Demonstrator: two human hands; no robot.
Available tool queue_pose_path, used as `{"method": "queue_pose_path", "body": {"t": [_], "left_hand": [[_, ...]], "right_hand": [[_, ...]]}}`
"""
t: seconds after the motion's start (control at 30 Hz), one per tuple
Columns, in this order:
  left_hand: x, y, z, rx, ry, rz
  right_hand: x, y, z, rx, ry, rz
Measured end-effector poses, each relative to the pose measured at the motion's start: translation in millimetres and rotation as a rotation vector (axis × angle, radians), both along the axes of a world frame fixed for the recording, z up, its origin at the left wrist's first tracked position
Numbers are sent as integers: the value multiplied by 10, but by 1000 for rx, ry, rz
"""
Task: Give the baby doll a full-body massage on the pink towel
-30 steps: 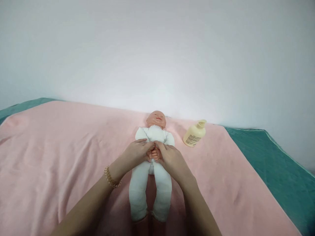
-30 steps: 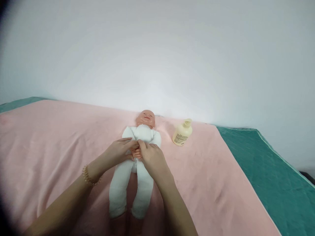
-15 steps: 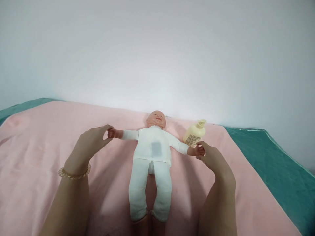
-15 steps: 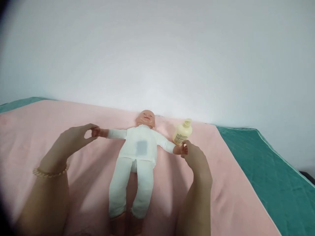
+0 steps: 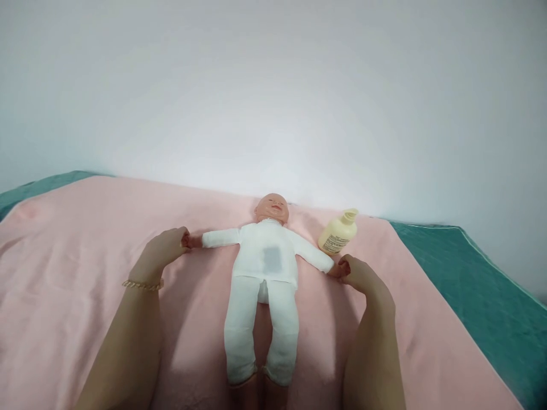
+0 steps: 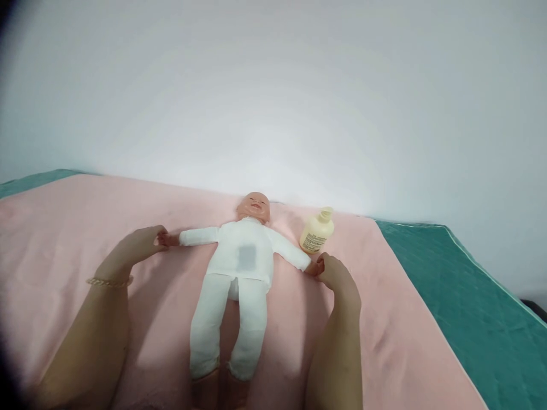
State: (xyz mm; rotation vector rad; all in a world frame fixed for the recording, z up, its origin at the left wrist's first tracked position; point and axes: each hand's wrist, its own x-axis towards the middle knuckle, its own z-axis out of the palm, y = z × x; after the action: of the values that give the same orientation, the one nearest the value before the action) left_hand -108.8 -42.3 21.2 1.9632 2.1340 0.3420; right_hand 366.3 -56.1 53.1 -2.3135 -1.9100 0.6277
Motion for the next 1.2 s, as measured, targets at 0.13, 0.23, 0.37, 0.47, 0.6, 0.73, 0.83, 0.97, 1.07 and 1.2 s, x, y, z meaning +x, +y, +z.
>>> {"method": "queue_pose_path", "body": {"t": [0.13,0.23,0.37,0.47,0.6,0.73,0.83,0.97,1.07,1.2], "left_hand": [[71,-116,181,88,12,18],[210,-194,369,246,13,-2],[501,-274,530,461,-19,-94],[774,-302,527,534,-125,-210],[1104,-281,397,446,-241,-472],[1291,-248,268,313,-225,-668],[1360,-239,222,298,-202,-701],[1420,-225,174,297,-180,-682],[1447,-215,137,295,-180,-664],[1452,-225,157,295,-188,-664]], "right_hand": [[-73,-83,142,65,32,13],[-135,-176,263,159,53,27],[-277,-304,416,337,147,103],[-451,-349,483,436,219,187],[-751,-333,469,445,314,363],[-1038,-303,352,377,304,534],[-1190,-297,250,384,223,639],[-1293,-294,159,410,155,699],[-1323,-291,121,435,130,704],[-1319,-283,110,457,116,718]]}}
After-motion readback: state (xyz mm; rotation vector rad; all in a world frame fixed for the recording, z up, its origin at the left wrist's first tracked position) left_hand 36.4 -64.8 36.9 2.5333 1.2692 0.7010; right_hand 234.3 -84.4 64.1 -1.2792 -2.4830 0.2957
